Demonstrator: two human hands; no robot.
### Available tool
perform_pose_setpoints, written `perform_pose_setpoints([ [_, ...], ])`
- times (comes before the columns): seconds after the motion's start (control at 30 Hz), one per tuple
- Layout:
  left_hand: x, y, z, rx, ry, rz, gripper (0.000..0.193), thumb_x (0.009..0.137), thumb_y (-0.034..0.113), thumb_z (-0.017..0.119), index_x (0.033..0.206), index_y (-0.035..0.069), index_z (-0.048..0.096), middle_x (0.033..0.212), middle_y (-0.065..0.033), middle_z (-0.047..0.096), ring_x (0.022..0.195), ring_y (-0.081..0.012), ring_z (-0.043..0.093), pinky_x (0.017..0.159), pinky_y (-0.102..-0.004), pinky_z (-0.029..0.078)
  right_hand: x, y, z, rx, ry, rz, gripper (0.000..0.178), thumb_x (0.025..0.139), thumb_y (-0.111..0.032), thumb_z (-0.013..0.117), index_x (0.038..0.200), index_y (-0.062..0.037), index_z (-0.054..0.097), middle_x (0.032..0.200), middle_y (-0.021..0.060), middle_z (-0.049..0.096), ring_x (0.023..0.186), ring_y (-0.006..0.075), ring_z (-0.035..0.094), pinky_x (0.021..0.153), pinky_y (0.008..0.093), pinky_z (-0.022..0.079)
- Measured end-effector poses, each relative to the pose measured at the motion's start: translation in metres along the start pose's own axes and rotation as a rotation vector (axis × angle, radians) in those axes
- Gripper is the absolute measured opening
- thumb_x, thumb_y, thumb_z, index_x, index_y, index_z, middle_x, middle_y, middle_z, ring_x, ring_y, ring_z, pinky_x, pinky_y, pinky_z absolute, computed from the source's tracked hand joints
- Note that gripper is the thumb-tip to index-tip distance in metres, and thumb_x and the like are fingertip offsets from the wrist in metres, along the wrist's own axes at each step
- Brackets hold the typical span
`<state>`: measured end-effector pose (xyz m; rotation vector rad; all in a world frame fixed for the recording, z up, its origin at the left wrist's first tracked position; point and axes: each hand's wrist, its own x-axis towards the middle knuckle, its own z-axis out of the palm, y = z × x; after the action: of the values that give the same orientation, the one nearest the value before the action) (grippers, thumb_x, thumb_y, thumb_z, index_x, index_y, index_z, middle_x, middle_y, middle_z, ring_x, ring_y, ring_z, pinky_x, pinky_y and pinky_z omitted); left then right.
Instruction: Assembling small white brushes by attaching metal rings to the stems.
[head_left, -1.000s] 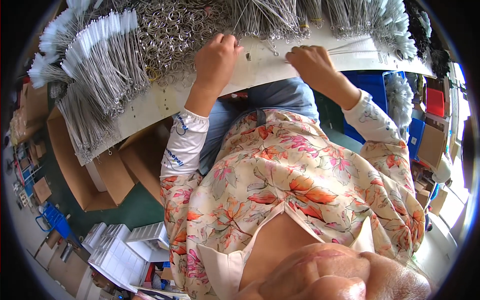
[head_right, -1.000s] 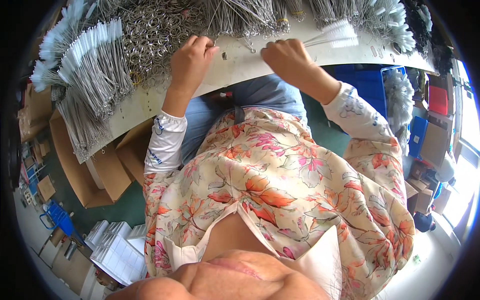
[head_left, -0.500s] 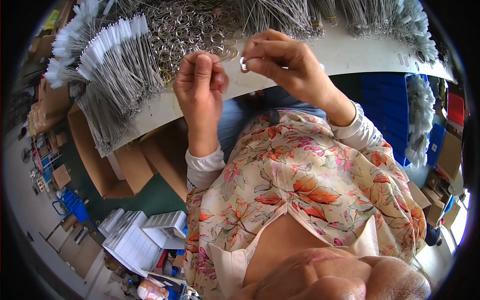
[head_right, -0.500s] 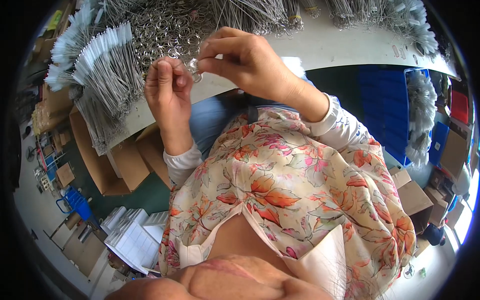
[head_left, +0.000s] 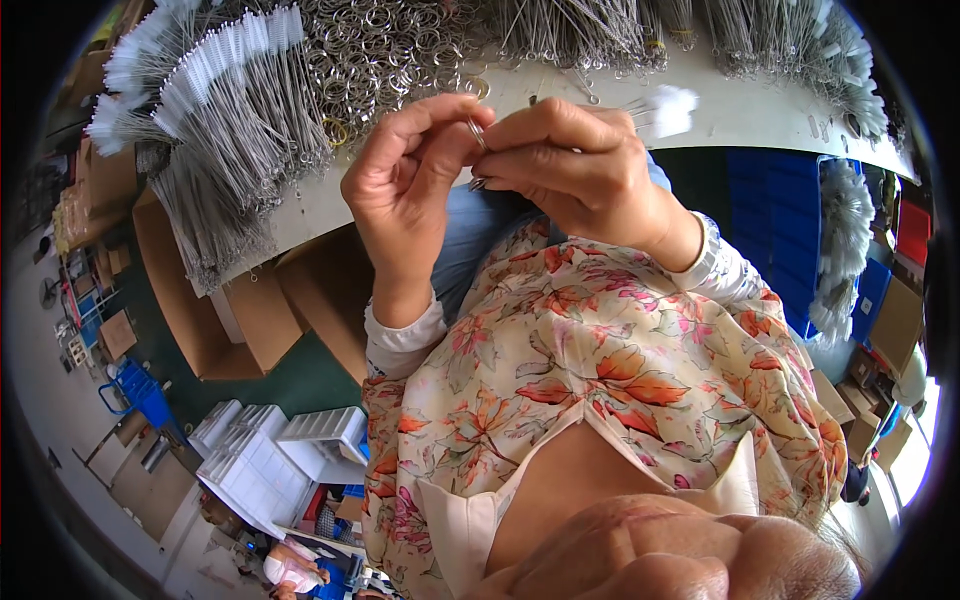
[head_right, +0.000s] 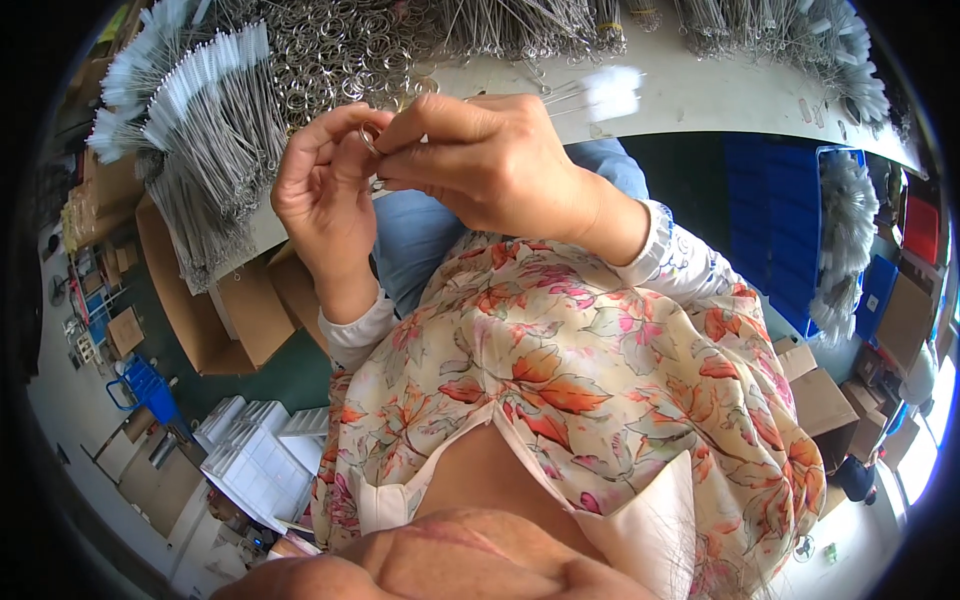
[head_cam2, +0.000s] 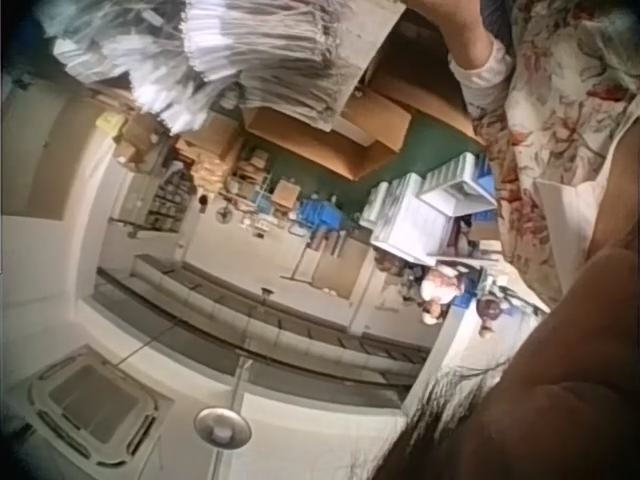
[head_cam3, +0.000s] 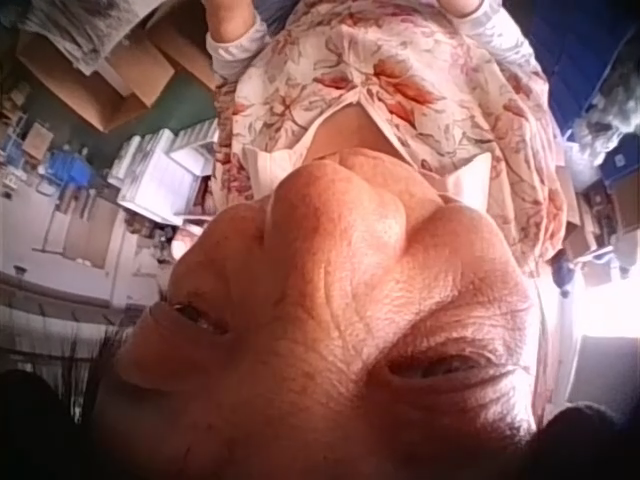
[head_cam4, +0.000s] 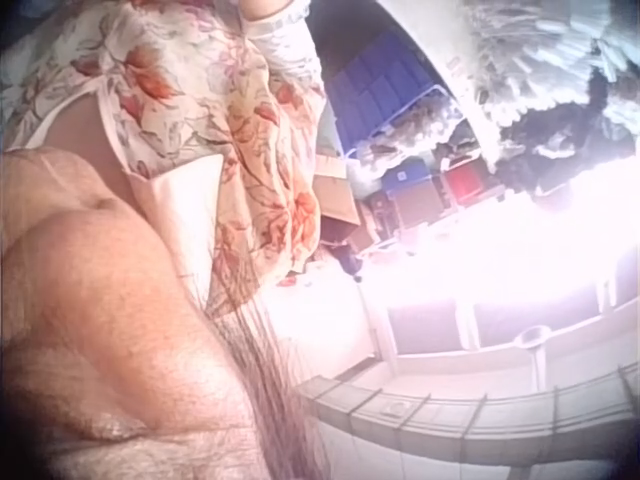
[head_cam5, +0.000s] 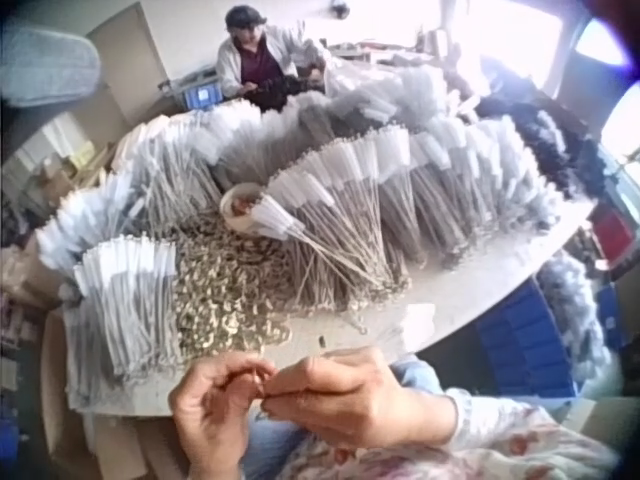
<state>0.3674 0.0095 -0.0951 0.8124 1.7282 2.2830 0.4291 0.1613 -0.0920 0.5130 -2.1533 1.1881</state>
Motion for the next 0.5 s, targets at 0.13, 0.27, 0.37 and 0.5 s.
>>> perform_pose_setpoints([
  [0.13, -0.001, 0.01, -0.012, -0.088, -0.075, -0.06, 0.02, 0.083, -0.006, 0.06, 0.103, -0.006, 0.06, 0.096, -0.0137, 0.065, 0.084, -0.0136, 0.063, 0.074, -0.0238, 0.052, 0.002, -0.001, 0.001, -0.175, -0.006, -0.184, 0.021, 0.06, -0.006, 0.069, 0.081, -0.0071, 0.068, 0.087, -0.0016, 0.061, 0.059, 0.0129, 0.058, 0.049, 0.025, 0.046],
  [0.27, 0.003, 0.024, -0.02, -0.091, -0.144, -0.183, 0.023, 0.08, -0.011, 0.059, 0.103, -0.006, 0.061, 0.098, -0.0148, 0.065, 0.088, -0.0155, 0.063, 0.076, -0.0244, 0.052, 0.009, -0.003, -0.001, -0.194, -0.083, -0.287, 0.022, 0.059, 0.0, 0.073, 0.081, -0.0013, 0.068, 0.089, 0.0047, 0.062, 0.055, 0.0137, 0.056, 0.045, 0.0252, 0.043],
  [0.37, 0.007, 0.029, -0.025, -0.074, -0.179, -0.291, 0.021, 0.08, -0.008, 0.061, 0.101, -0.006, 0.062, 0.099, -0.015, 0.065, 0.087, -0.0161, 0.063, 0.076, -0.0245, 0.052, 0.005, 0.004, 0.001, -0.241, -0.103, -0.328, 0.022, 0.059, -0.001, 0.072, 0.081, -0.0013, 0.068, 0.089, 0.0048, 0.062, 0.054, 0.0129, 0.055, 0.044, 0.0249, 0.041],
  [0.5, 0.006, 0.017, -0.032, -0.113, -0.236, -0.243, 0.021, 0.081, -0.005, 0.062, 0.101, -0.005, 0.062, 0.097, -0.0133, 0.065, 0.084, -0.0153, 0.063, 0.073, -0.0236, 0.052, 0.006, 0.001, 0.003, -0.084, -0.122, -0.271, 0.02, 0.061, -0.001, 0.072, 0.081, -0.0004, 0.068, 0.088, 0.0056, 0.062, 0.054, 0.0145, 0.056, 0.046, 0.0257, 0.044],
])
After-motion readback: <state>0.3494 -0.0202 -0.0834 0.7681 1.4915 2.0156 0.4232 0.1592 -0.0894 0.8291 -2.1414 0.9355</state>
